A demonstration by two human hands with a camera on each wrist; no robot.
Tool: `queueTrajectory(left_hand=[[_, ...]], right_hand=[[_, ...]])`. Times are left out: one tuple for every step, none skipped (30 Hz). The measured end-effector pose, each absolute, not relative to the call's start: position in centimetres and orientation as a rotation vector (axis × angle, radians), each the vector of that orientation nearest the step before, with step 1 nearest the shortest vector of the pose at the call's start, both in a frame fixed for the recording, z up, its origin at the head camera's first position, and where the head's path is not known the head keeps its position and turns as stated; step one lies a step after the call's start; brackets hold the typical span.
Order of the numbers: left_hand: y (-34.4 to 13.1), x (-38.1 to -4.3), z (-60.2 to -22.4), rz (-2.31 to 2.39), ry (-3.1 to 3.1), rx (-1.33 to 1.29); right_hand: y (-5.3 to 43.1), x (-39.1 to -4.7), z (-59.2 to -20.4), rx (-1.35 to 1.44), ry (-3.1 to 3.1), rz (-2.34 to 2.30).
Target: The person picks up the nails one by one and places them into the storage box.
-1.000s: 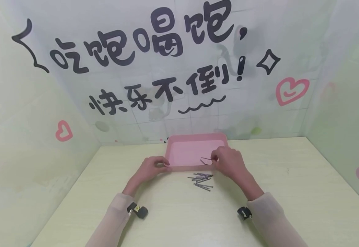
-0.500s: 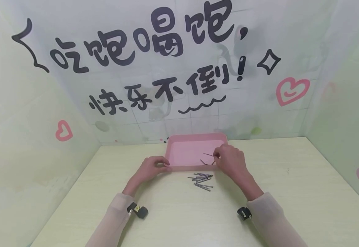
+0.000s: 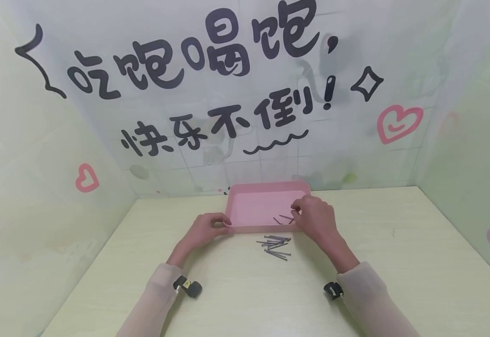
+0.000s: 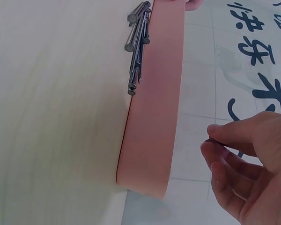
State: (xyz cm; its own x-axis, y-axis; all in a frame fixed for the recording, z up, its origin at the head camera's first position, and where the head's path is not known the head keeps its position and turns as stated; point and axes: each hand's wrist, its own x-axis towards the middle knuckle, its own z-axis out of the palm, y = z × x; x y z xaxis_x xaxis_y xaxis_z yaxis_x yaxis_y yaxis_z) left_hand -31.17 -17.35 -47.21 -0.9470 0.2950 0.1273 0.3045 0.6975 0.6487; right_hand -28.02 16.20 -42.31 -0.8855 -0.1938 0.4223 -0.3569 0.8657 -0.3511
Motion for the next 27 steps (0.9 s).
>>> queueTrajectory(left_hand=[[-17.4, -31.2, -47.2, -1.105, -2.882, -0.507], [-17.4, -31.1, -47.2, -1.105, -2.883, -0.506], [-17.4, -31.1, -47.2, -1.105, -2.883, -0.504], [-17.4, -31.1, -47.1, -1.104, -2.884, -0.502], [-17.4, -31.1, -47.1, -1.104, -2.883, -0.502], [-17.4, -31.1, -47.1, -1.102, -2.882, -0.501], [-17.3, -31.0, -47.1, -1.101, -2.882, -0.502], [-17.3, -31.0, -47.0, -1.102, -2.882, -0.502], [-17.3, -31.0, -47.0, -1.103, -2.882, -0.501], [-17.3, -31.0, -47.0, -1.105, -2.881, -0.503], [-17.3, -31.0, -47.0, -1.108, -2.880, -0.504], [-17.3, -31.0, -47.0, -1.108, -2.880, -0.505], [-17.3, -31.0, -47.0, -1.111, -2.880, -0.506], [-17.3, -31.0, -47.0, -1.114, -2.880, -0.506], [-17.3, -31.0, -47.0, -1.113, -2.878, -0.509], [-17.3, -31.0, -47.0, -1.114, -2.877, -0.512], [-17.3, -31.0, -47.0, -1.113, -2.877, -0.512], [-17.2, -31.0, -47.0, -1.111, -2.877, -0.513], [-17.2, -31.0, -47.0, -1.112, -2.875, -0.513], [-17.2, -31.0, -47.0, -1.112, -2.873, -0.516], [-17.2, -31.0, -47.0, -1.112, -2.873, -0.517], [-17.2, -31.0, -46.9, -1.112, -2.872, -0.516], [-17.2, -31.0, -47.0, -1.112, -2.873, -0.513], [-17.2, -31.0, -46.9, -1.113, -2.874, -0.512], [-17.3, -30.9, -46.9, -1.115, -2.874, -0.512], [-17.3, -30.9, -47.0, -1.117, -2.875, -0.511], [-17.3, -31.0, -47.0, -1.115, -2.876, -0.510]], right_hand=[[16.2, -28.0, -42.3, 0.422, -2.668, 0.610], [16.1, -28.0, -42.3, 0.436, -2.674, 0.615], [16.1, -28.0, -42.3, 0.456, -2.680, 0.620], [16.0, -28.0, -42.3, 0.479, -2.688, 0.626], [16.0, -28.0, -42.3, 0.504, -2.697, 0.625], [16.0, -28.0, -42.3, 0.529, -2.708, 0.626], [15.9, -28.0, -42.3, 0.551, -2.724, 0.627], [15.9, -28.0, -42.3, 0.576, -2.741, 0.626], [15.9, -28.1, -42.3, 0.598, -2.767, 0.630], [15.8, -28.1, -42.4, 0.619, -2.791, 0.631], [15.8, -28.1, -42.4, 0.642, -2.813, 0.634], [15.8, -28.1, -42.4, 0.662, -2.836, 0.636], [15.7, -28.0, -42.4, 0.681, -2.854, 0.633], [15.7, -28.0, -42.4, 0.698, -2.868, 0.630], [15.6, -27.9, -42.4, 0.710, -2.879, 0.622], [15.6, -27.9, -42.4, 0.726, -2.882, 0.614], [15.5, -27.8, -42.4, 0.739, -2.887, 0.611], [15.5, -27.7, -42.4, 0.747, -2.898, 0.610], [15.4, -27.7, -42.4, 0.758, -2.908, 0.609], [15.4, -27.7, -42.4, 0.771, -2.920, 0.610], [15.3, -27.6, -42.4, 0.782, -2.934, 0.609], [15.3, -27.6, -42.5, 0.802, -2.945, 0.613], [15.2, -27.6, -42.5, 0.821, -2.956, 0.617], [15.2, -27.6, -42.6, 0.839, -2.966, 0.614], [15.2, -27.6, -42.7, 0.859, -2.970, 0.609], [15.1, -27.6, -42.7, 0.871, -2.972, 0.605], [15.1, -27.6, -42.8, 0.883, -2.973, 0.605]])
